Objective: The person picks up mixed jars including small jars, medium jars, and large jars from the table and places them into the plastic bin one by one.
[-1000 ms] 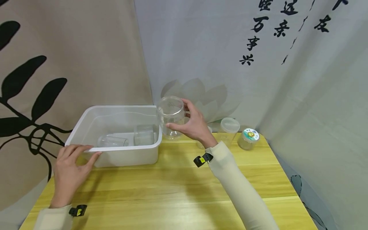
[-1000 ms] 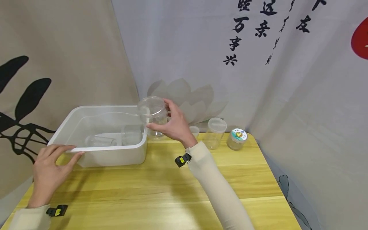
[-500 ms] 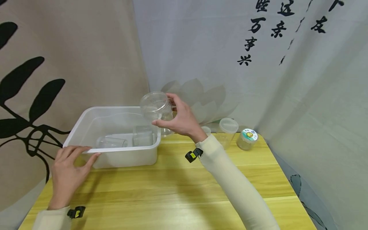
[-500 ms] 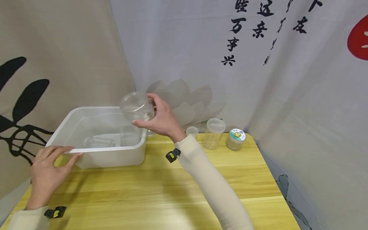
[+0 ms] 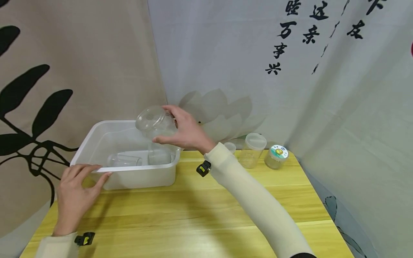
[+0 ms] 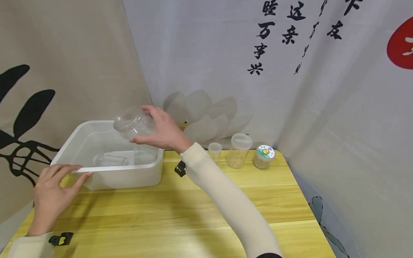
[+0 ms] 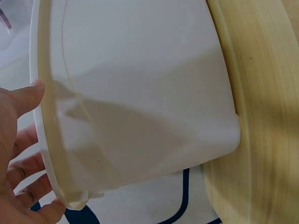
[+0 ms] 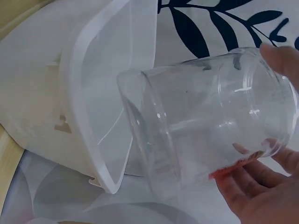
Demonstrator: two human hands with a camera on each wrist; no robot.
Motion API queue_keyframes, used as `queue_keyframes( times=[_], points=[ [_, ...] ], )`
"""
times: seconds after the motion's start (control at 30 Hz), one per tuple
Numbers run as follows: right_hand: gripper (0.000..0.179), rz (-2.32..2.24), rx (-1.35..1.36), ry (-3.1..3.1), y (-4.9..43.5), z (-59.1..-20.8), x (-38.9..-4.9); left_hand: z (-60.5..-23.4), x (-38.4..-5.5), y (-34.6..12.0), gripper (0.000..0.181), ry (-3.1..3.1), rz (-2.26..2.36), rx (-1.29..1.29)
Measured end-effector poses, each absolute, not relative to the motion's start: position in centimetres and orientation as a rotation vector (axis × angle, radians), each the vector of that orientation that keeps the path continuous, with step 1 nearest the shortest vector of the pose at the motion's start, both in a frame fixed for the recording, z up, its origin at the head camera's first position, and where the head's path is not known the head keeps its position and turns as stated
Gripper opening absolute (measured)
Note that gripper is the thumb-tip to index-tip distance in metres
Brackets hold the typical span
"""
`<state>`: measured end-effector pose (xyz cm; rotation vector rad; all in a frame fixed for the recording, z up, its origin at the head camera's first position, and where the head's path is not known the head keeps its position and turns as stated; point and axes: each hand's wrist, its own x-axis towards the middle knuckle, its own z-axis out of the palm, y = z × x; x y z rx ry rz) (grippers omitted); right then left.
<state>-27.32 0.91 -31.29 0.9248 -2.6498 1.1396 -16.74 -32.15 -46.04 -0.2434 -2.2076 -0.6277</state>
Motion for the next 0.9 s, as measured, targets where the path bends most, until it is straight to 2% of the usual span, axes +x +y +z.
queue_keyframes(
  times=[0.47, 0.9],
  points=[
    [0.100, 0.875, 1.049, -2.784, -1.5, -32.4, -28.6, -45.7, -16.6, -31.9, 0.042, -2.228, -0.626, -0.238],
    [0.092, 0.882, 1.007, -2.798, 0.5, -32.6, -27.6, -45.9, -16.7, -32.0, 0.041, -2.215, -0.611, -0.249]
  ],
)
